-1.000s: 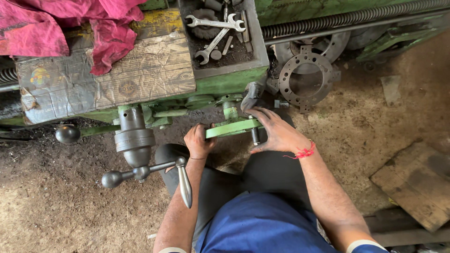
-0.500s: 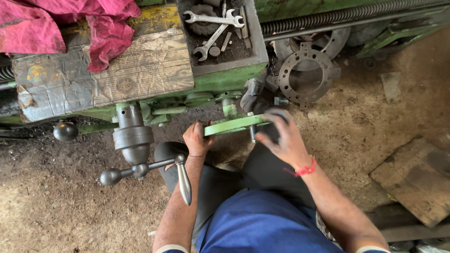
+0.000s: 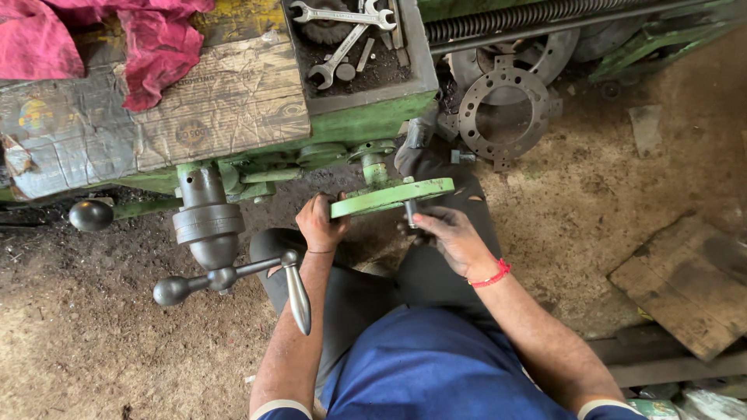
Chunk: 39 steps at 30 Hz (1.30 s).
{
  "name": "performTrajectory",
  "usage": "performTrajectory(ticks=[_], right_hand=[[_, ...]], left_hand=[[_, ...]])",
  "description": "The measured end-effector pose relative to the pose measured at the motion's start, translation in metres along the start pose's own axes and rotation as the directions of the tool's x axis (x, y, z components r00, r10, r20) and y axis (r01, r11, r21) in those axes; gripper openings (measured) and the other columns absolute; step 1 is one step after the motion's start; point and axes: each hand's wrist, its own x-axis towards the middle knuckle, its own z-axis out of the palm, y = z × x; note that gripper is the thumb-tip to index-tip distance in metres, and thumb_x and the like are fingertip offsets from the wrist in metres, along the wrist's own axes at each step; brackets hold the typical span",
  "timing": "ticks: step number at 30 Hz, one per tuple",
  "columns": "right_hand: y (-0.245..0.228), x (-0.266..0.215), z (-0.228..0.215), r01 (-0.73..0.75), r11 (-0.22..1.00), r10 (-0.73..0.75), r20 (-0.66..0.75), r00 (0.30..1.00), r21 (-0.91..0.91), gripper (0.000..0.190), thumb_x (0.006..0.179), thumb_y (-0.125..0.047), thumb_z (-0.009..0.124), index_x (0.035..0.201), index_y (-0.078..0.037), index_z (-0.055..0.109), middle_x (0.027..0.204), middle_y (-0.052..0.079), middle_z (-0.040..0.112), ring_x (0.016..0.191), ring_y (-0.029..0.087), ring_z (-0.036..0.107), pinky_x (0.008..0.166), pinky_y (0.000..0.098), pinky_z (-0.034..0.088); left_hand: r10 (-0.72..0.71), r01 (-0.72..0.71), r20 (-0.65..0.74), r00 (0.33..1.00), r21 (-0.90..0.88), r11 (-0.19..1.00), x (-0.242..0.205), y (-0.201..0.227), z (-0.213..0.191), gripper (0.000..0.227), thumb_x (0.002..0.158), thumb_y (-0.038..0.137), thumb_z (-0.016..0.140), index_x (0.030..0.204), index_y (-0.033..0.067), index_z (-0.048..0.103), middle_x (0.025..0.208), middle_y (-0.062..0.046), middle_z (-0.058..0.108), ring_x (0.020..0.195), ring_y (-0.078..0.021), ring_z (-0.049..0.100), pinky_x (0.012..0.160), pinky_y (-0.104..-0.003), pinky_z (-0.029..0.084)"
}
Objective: The person turns a handwheel and operates a lever on a large industrial lathe machine to control its movement and settings.
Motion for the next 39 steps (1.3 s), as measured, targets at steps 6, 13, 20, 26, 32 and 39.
performTrajectory(ticks=[6, 13, 20, 26, 32, 39], right_hand=[[0.007, 0.006, 0.015, 0.142, 0.965, -0.172, -0.122, 0.977, -0.22, 0.03, 0.081, -0.011, 0.085, 0.103, -0.003, 0.066, 0.089, 0.001, 0.068, 0.079, 0.01, 0.062, 0.071, 0.0261, 0.05], [0.015, 0.007, 0.024, 0.203, 0.923, -0.253, -0.12, 0.96, -0.328, 0.027, 0.088, -0.015, 0.084, 0.102, -0.002, 0.065, 0.088, -0.004, 0.059, 0.078, 0.005, 0.051, 0.067, 0.0238, 0.043], [0.013, 0.003, 0.018, 0.104, 0.959, -0.15, -0.159, 0.976, -0.265, 0.028, 0.099, -0.021, 0.069, 0.114, 0.002, 0.075, 0.096, 0.001, 0.07, 0.081, 0.004, 0.055, 0.066, 0.0227, 0.037], [0.012, 0.006, 0.019, 0.248, 0.941, -0.262, -0.03, 0.965, -0.231, 0.025, 0.096, -0.014, 0.07, 0.109, 0.008, 0.072, 0.094, 0.009, 0.075, 0.082, 0.015, 0.071, 0.079, 0.0299, 0.057], [0.019, 0.01, 0.018, 0.307, 0.925, -0.324, -0.041, 0.945, -0.226, 0.021, 0.097, -0.011, 0.071, 0.105, 0.008, 0.073, 0.09, 0.01, 0.073, 0.077, 0.014, 0.07, 0.073, 0.0301, 0.058], [0.021, 0.01, 0.02, 0.333, 0.906, -0.358, -0.052, 0.932, -0.26, 0.022, 0.097, -0.011, 0.071, 0.105, 0.01, 0.075, 0.088, 0.009, 0.074, 0.075, 0.011, 0.067, 0.072, 0.0277, 0.056]], left_hand=[[0.012, -0.012, -0.013, 1.0, 0.006, 1.0, -0.001, 0.0, 0.0, 0.025, 0.087, 0.016, 0.08, 0.081, 0.0089, 0.057, 0.073, -0.01, 0.063, 0.061, -0.0336, 0.062, 0.054, -0.042, 0.048], [0.001, -0.001, -0.007, 1.0, -0.012, 1.0, 0.0, -0.002, -0.001, 0.026, 0.087, 0.016, 0.08, 0.08, 0.0086, 0.057, 0.072, -0.01, 0.062, 0.061, -0.0337, 0.061, 0.054, -0.042, 0.048], [-0.006, 0.006, -0.013, 1.0, -0.017, 1.0, -0.001, -0.003, 0.0, 0.026, 0.086, 0.015, 0.081, 0.08, 0.0083, 0.057, 0.072, -0.011, 0.062, 0.06, -0.0329, 0.061, 0.054, -0.041, 0.048], [-0.004, 0.004, -0.013, 1.0, -0.01, 1.0, -0.002, -0.004, 0.0, 0.027, 0.086, 0.015, 0.082, 0.08, 0.0082, 0.057, 0.072, -0.011, 0.062, 0.061, -0.0336, 0.061, 0.054, -0.042, 0.048], [-0.018, 0.018, -0.004, 1.0, -0.015, 1.0, -0.003, -0.006, 0.001, 0.025, 0.087, 0.015, 0.081, 0.081, 0.0082, 0.057, 0.072, -0.011, 0.063, 0.06, -0.0328, 0.062, 0.054, -0.041, 0.049], [-0.03, 0.03, -0.013, 0.999, -0.027, 0.999, -0.005, -0.007, 0.002, 0.025, 0.087, 0.016, 0.081, 0.081, 0.0085, 0.057, 0.072, -0.011, 0.063, 0.061, -0.0339, 0.062, 0.055, -0.042, 0.049]])
